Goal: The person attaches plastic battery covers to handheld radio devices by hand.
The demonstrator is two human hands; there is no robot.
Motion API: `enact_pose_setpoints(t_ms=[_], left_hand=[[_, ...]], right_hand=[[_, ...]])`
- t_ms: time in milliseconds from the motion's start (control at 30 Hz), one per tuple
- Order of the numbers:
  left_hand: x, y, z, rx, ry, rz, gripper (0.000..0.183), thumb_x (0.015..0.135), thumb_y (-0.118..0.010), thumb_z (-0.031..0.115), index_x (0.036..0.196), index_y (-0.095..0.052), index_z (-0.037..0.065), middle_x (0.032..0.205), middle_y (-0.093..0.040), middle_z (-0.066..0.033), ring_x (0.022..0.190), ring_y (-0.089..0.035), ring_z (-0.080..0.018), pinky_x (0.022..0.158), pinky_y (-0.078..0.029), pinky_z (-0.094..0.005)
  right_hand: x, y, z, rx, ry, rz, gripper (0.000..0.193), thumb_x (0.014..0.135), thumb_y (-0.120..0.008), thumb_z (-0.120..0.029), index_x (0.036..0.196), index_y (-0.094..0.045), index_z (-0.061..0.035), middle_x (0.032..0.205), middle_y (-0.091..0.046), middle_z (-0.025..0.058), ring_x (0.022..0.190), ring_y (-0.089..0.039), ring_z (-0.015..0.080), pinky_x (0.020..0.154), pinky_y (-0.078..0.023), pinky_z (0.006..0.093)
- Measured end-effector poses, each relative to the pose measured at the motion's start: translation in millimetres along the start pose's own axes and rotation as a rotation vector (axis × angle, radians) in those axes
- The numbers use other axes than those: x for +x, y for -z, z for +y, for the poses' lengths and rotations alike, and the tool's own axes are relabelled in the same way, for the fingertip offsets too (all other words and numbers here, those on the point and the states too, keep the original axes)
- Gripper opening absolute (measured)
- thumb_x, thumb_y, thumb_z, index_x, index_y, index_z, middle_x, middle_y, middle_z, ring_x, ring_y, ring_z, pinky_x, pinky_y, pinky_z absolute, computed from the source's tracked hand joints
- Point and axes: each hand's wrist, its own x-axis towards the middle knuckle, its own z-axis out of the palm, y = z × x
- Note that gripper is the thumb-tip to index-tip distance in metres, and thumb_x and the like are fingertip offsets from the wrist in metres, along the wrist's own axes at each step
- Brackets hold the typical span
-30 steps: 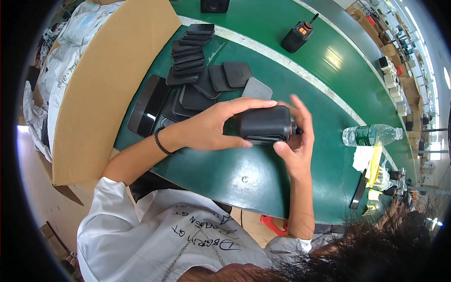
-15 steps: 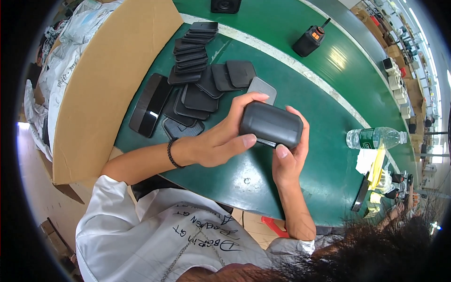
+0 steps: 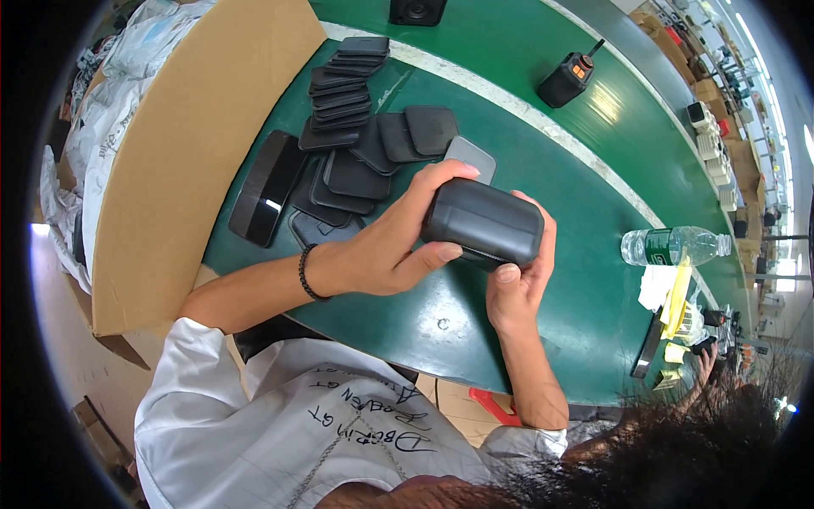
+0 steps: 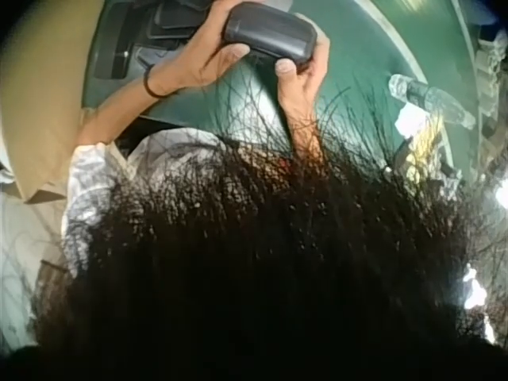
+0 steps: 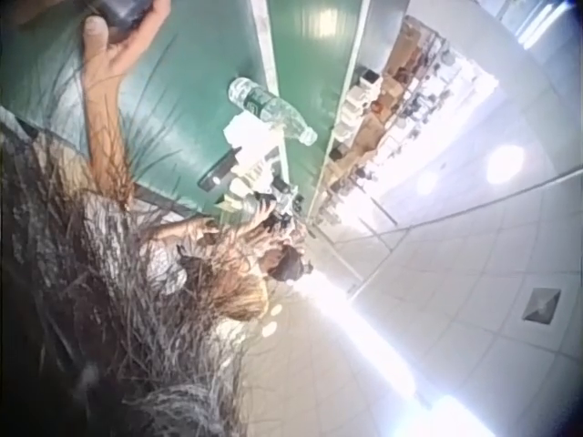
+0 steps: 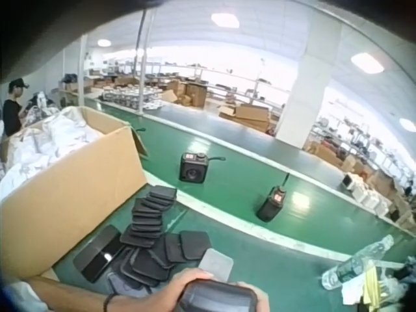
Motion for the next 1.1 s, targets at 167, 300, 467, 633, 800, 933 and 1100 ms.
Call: enact_pose_setpoints(t_ms=[167,300,467,633,800,933,1100], left_hand=[[4.0,-5.0,7.7,-0.148,0.112,0.051,0.062,0.100,-0.052,0.038,0.144,-0.026,0.001,0.132,-0.041,-0.0159,0.121,-0.044,-0.0231,0.107,-0.033,-0.0360],[8.6,-1.6,8.1,-0.452,0.386,0.140,0.050,0.106,-0.041,0.034,0.144,-0.026,0.004,0.139,-0.040,-0.0115,0.130,-0.039,-0.0186,0.110,-0.031,-0.0332],[12.3,8.8,-1.9,-0.271,0.257,0.048,0.065,0.100,-0.050,0.042,0.147,-0.024,0.005,0.135,-0.042,-0.0064,0.119,-0.046,-0.0154,0.098,-0.041,-0.0309],[10.8,3.3,10.3,-0.357,0.295,-0.112,0.068,0.098,-0.050,0.027,0.151,-0.015,0.001,0.143,-0.034,-0.0142,0.133,-0.036,-0.0222,0.113,-0.027,-0.0367],[4.0,-2.9,6.6,-0.287,0.228,-0.053,0.066,0.100,-0.041,0.026,0.151,-0.007,-0.001,0.143,-0.031,-0.0173,0.135,-0.031,-0.0227,0.115,-0.022,-0.0374],[0.8,-5.3,3.2,-0.250,0.202,-0.033,0.062,0.100,-0.039,0.022,0.149,-0.010,-0.003,0.141,-0.031,-0.0193,0.132,-0.032,-0.0244,0.114,-0.023,-0.0385],[-2.7,-9.2,0.0,-0.172,0.071,0.000,0.061,0.098,-0.042,0.016,0.147,-0.012,-0.005,0.138,-0.032,-0.0214,0.127,-0.036,-0.0267,0.112,-0.026,-0.0391]], right_hand=[[7.8,3.1,-0.4,0.024,-0.030,-0.022,0.087,0.073,-0.085,-0.032,0.139,-0.038,0.0005,0.130,-0.051,0.0128,0.116,-0.055,0.0216,0.101,-0.046,0.0351],[12.6,-2.1,-10.8,-0.008,-0.110,0.050,0.084,0.068,-0.087,0.000,0.137,-0.039,0.0010,0.122,-0.053,0.0108,0.112,-0.058,0.0197,0.099,-0.048,0.0345],[13.4,15.7,-16.0,-0.079,-0.071,0.004,0.080,0.064,-0.085,0.008,0.132,-0.043,-0.0022,0.121,-0.053,0.0103,0.113,-0.057,0.0184,0.100,-0.048,0.0338],[8.6,7.5,-8.4,-0.084,-0.077,-0.096,0.086,0.066,-0.082,0.008,0.139,-0.039,-0.0027,0.128,-0.050,0.0111,0.120,-0.052,0.0202,0.104,-0.045,0.0357],[1.1,-7.0,-1.8,0.045,-0.056,-0.054,0.077,0.085,-0.066,-0.003,0.149,-0.021,-0.0057,0.140,-0.040,0.0162,0.129,-0.043,0.0233,0.111,-0.034,0.0383],[-2.1,-7.0,-1.4,0.031,-0.061,-0.050,0.072,0.091,-0.057,-0.013,0.149,-0.016,-0.0061,0.141,-0.037,0.0173,0.129,-0.041,0.0251,0.112,-0.029,0.0389],[-4.4,-7.6,-3.4,0.069,-0.065,-0.057,0.073,0.089,-0.059,-0.013,0.149,-0.017,-0.0057,0.141,-0.036,0.0174,0.128,-0.041,0.0244,0.112,-0.030,0.0384]])
